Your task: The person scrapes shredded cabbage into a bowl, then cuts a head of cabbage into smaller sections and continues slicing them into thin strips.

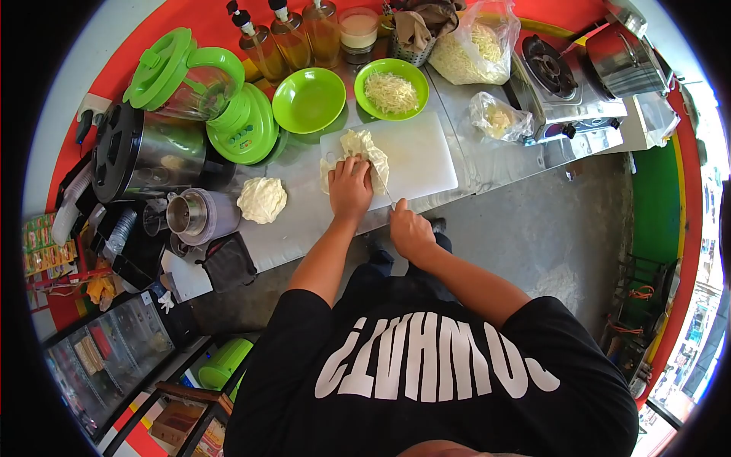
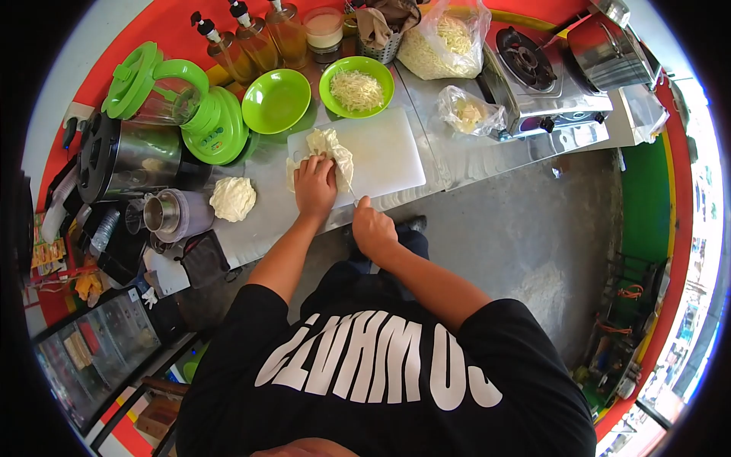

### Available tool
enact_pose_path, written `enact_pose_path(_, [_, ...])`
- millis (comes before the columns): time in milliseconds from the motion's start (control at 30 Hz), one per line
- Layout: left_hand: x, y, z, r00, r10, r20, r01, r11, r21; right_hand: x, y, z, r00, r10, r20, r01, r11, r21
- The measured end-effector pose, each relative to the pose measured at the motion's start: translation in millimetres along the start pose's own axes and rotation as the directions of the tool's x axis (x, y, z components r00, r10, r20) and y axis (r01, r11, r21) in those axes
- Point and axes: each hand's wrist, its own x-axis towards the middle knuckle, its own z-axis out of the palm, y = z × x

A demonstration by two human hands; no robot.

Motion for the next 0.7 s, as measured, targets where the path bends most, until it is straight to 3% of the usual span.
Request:
enact_pose_path(233, [1.7, 3.0, -1.1, 1.000, -0.012, -0.018, 0.012, 1.000, -0.025, 3.4, -10.0, -16.6, 0.999, -0.050, 0.007, 0.050, 0.991, -0.125])
enact_pose_path(333, [2.1, 3.8, -1.8, 0.999, -0.002, -0.037, 0.001, 1.000, -0.031, 8.9, -12.8, -23.6, 1.000, 0.010, 0.020, -0.008, 0.994, -0.105])
enact_pose_path(600, [0.0, 1.4, 3.4, 0.996, 0.043, -0.081, -0.042, 0.999, 0.011, 17.9, -6.4, -66.9, 0.985, -0.071, 0.159, 0.089, 0.990, -0.110])
enact_pose_path(700, [-0.1, 2.8, 4.3, 0.995, 0.028, -0.094, -0.027, 1.000, 0.007, 17.0, -2.6, -62.1, 0.987, -0.078, 0.140, 0.089, 0.993, -0.074])
